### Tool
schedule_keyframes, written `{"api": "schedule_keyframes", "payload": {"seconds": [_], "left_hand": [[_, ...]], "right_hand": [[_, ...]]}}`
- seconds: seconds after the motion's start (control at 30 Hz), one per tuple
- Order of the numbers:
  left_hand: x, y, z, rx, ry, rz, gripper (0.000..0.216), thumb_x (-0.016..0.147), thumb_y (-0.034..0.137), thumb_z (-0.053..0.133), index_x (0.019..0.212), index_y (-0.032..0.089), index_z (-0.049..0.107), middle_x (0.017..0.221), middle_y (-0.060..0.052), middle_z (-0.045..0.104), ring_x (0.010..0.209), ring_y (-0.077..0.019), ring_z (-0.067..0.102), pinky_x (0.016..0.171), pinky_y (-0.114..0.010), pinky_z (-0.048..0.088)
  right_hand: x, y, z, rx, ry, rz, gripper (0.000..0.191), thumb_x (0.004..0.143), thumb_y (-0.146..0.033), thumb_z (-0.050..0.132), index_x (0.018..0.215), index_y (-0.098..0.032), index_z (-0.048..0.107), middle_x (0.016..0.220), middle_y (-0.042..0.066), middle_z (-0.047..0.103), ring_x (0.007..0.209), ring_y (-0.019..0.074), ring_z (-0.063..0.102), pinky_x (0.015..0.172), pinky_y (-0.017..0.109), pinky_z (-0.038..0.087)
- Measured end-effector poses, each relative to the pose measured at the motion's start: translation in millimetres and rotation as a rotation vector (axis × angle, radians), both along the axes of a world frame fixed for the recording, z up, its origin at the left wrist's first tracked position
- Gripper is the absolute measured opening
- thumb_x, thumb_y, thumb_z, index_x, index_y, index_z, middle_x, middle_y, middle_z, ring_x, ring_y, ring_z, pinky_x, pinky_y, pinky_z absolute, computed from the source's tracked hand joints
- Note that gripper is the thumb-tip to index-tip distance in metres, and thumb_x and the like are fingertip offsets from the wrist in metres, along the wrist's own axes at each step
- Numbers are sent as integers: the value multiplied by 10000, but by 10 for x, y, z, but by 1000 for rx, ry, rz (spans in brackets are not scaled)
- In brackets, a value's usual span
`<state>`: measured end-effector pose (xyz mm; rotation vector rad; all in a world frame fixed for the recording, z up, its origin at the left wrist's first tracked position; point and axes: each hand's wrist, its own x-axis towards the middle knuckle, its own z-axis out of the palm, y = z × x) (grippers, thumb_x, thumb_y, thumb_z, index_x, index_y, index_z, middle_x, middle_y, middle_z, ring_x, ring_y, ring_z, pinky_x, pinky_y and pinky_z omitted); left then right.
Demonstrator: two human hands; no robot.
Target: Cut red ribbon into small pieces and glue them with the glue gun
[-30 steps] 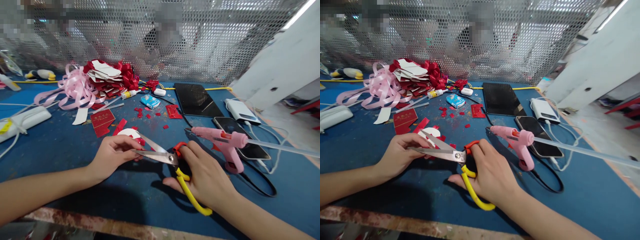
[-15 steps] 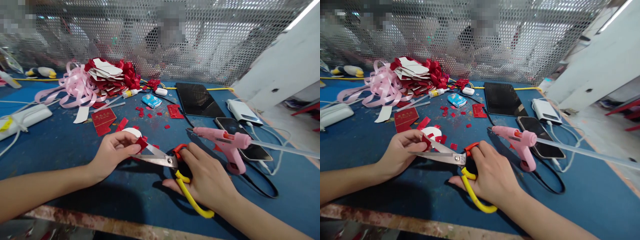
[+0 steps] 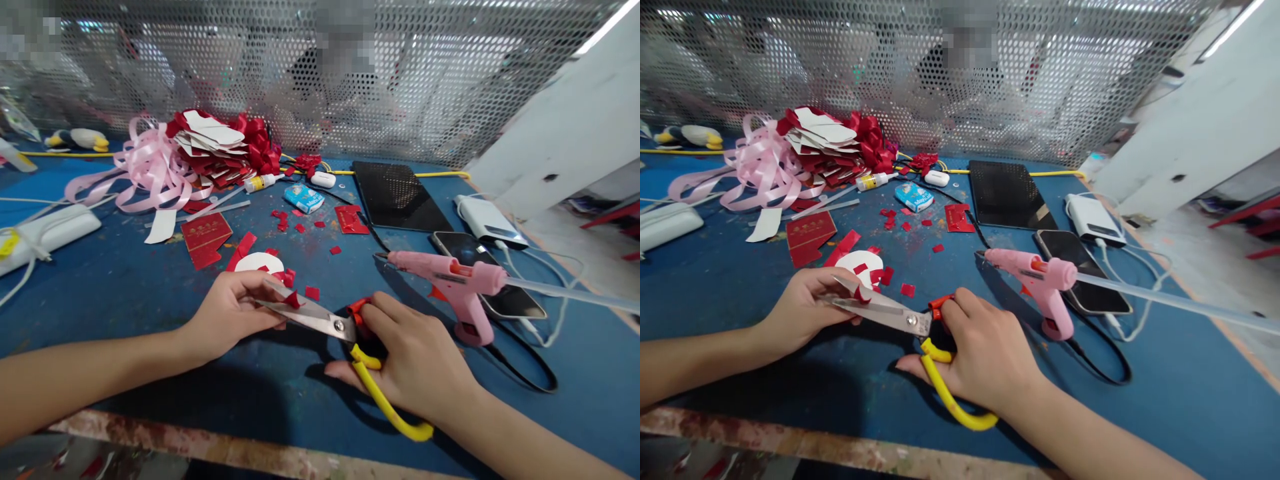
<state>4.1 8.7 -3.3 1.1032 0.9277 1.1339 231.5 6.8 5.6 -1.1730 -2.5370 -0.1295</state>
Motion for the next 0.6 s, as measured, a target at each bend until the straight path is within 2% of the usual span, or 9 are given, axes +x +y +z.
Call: {"api": "schedule_keyframes", "payload": {"seconds": [0.13,0.4,0.6], "left_hand": [[-8,-4,17,-2,8,-21,211,553,-19,662,656,162,692,601,29,692,508,-93,627,503,-151,513],[-8,-3,-17,9,78,-7,71,636,109,701,654,157,653,586,39,653,515,-67,572,530,-145,483],[-37,19,-50,71,130,-6,59,690,169,693,747,169,678,682,27,655,653,-83,593,635,-159,492]], "right_hand": [[11,3,-21,-1,-21,0,552,763,-699,415,578,-184,486,613,25,496,461,105,447,420,223,305],[32,-13,-50,-11,-20,-10,562,777,-685,414,523,-187,458,548,6,455,410,82,377,416,230,253],[42,-4,-85,-17,-6,-10,539,811,-634,417,512,-187,446,521,1,439,403,84,382,417,237,246]]}}
